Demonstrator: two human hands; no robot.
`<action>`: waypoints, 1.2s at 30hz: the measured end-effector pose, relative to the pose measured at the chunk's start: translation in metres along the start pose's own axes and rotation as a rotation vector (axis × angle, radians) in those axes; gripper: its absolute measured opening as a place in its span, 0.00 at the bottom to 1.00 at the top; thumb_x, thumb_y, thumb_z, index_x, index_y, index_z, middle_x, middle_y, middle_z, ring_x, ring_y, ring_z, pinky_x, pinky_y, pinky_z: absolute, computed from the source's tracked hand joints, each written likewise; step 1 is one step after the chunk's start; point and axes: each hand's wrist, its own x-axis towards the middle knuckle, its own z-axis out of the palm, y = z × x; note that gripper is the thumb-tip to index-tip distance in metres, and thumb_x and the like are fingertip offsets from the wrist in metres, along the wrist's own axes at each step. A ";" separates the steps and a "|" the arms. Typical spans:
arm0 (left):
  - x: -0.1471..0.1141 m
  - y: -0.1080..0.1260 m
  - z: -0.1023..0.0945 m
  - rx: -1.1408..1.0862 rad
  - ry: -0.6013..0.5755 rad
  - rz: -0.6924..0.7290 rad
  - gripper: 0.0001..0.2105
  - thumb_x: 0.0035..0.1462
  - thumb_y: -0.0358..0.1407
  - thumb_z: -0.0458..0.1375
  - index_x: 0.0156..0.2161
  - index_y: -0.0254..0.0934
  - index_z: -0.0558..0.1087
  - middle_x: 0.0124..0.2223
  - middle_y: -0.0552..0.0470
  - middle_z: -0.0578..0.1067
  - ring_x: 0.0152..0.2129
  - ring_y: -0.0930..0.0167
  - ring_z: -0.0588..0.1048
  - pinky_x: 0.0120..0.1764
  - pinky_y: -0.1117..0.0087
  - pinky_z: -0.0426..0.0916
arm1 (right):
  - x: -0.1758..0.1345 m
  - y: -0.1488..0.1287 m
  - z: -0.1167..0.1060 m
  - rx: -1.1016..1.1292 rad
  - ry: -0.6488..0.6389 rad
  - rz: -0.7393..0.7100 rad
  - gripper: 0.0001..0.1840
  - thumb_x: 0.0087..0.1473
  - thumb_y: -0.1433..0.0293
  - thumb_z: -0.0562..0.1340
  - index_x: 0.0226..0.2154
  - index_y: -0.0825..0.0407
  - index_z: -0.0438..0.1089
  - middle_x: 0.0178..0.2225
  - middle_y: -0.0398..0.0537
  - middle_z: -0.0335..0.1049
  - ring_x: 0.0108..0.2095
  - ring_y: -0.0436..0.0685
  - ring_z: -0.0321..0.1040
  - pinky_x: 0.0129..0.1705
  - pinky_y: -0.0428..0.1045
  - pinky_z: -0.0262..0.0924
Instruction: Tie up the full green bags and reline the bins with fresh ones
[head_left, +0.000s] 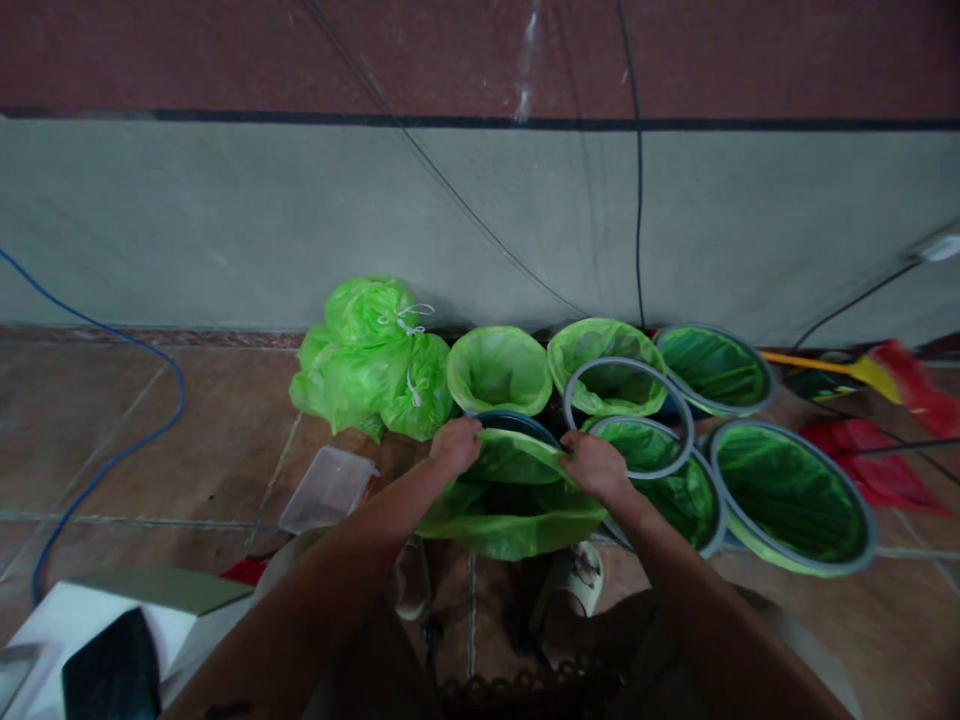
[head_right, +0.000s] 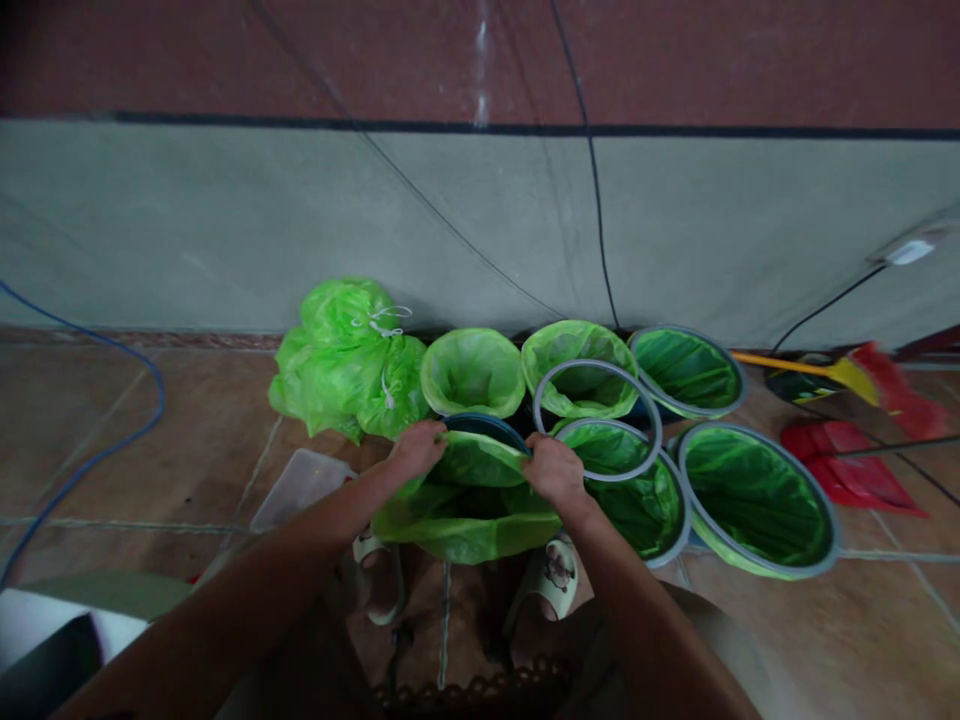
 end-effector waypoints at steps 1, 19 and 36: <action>-0.001 0.004 -0.002 0.008 0.023 0.045 0.11 0.63 0.33 0.52 0.43 0.36 0.76 0.45 0.47 0.78 0.44 0.66 0.75 0.50 0.68 0.68 | -0.002 -0.001 0.001 -0.035 0.028 -0.024 0.21 0.52 0.71 0.62 0.49 0.54 0.73 0.47 0.58 0.75 0.46 0.64 0.72 0.46 0.52 0.62; -0.012 0.008 -0.031 0.135 0.046 0.186 0.15 0.68 0.39 0.48 0.41 0.37 0.77 0.42 0.47 0.77 0.40 0.67 0.76 0.43 0.70 0.69 | 0.000 -0.014 -0.015 -0.104 -0.047 -0.023 0.19 0.66 0.64 0.51 0.42 0.51 0.75 0.38 0.55 0.78 0.41 0.60 0.75 0.38 0.48 0.60; -0.017 0.027 -0.032 0.166 0.017 0.202 0.14 0.68 0.38 0.47 0.45 0.38 0.75 0.47 0.47 0.76 0.43 0.67 0.76 0.43 0.71 0.69 | -0.006 -0.028 -0.018 -0.048 0.030 -0.210 0.16 0.62 0.71 0.52 0.41 0.51 0.76 0.41 0.53 0.78 0.44 0.59 0.72 0.47 0.50 0.59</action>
